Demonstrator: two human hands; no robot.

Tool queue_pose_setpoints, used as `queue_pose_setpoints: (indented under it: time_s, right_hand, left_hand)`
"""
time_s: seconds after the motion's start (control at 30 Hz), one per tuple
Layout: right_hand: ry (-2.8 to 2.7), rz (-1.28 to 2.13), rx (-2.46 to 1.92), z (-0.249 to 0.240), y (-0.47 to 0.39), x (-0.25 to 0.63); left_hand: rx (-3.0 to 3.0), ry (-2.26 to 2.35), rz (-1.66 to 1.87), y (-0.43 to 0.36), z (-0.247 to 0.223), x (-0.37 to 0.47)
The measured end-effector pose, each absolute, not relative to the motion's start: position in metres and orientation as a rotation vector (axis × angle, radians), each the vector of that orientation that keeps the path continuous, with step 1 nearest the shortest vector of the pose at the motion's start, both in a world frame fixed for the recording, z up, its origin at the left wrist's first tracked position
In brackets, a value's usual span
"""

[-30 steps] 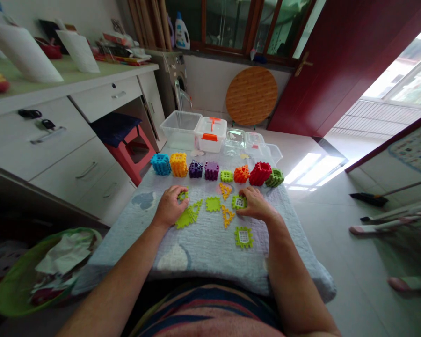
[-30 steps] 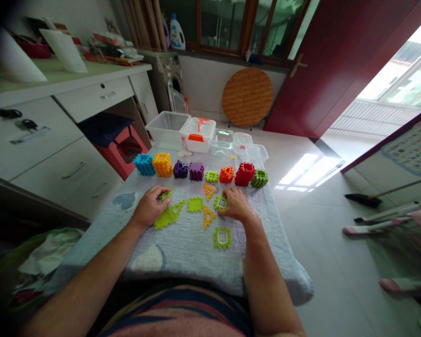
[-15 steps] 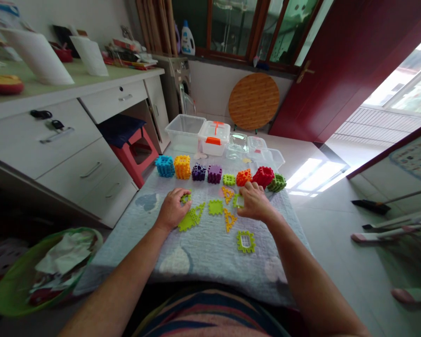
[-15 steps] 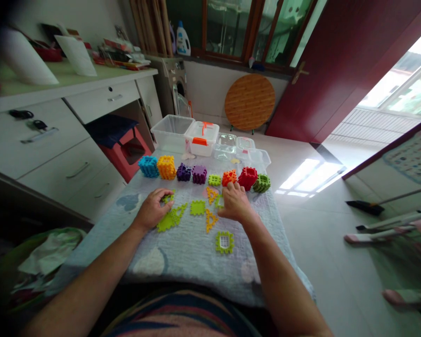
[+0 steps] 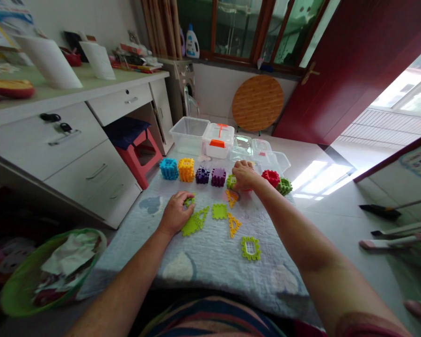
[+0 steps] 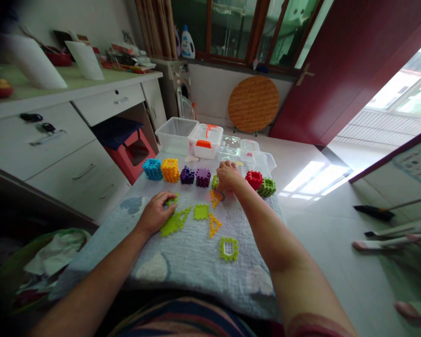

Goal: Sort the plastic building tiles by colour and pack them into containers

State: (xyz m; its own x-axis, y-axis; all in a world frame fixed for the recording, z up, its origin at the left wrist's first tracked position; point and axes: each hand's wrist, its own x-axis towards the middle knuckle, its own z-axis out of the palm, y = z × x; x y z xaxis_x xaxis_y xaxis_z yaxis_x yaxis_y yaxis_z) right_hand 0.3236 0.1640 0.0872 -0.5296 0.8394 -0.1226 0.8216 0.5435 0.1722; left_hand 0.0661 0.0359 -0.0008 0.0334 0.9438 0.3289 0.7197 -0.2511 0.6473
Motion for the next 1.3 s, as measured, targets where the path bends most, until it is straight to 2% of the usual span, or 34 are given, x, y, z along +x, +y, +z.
queue_pose_setpoints:
  time_s: [0.47, 0.63, 0.9, 1.1, 1.3]
  right_hand:
    - [2.543, 0.085, 1.377, 0.088, 0.166, 0.318]
    - [2.695, 0.055, 1.551, 0.101, 0.14, 0.33]
    - [2.894, -0.574, 1.484, 0.074, 0.052, 0.354]
    - [2.535, -0.727, 1.648, 0.066, 0.018, 0.377]
    - [2.578, -0.756, 1.59, 0.056, -0.003, 0.384]
  left_hand:
    - [2.015, 1.707, 1.028, 0.036, 0.0, 0.067]
    - [2.009, 1.702, 1.022, 0.036, 0.0, 0.066]
    - [2.042, 1.694, 1.013, 0.036, -0.002, 0.067]
    - [2.023, 1.675, 1.045, 0.036, -0.001, 0.068]
    - [2.019, 1.678, 1.056, 0.037, -0.001, 0.068]
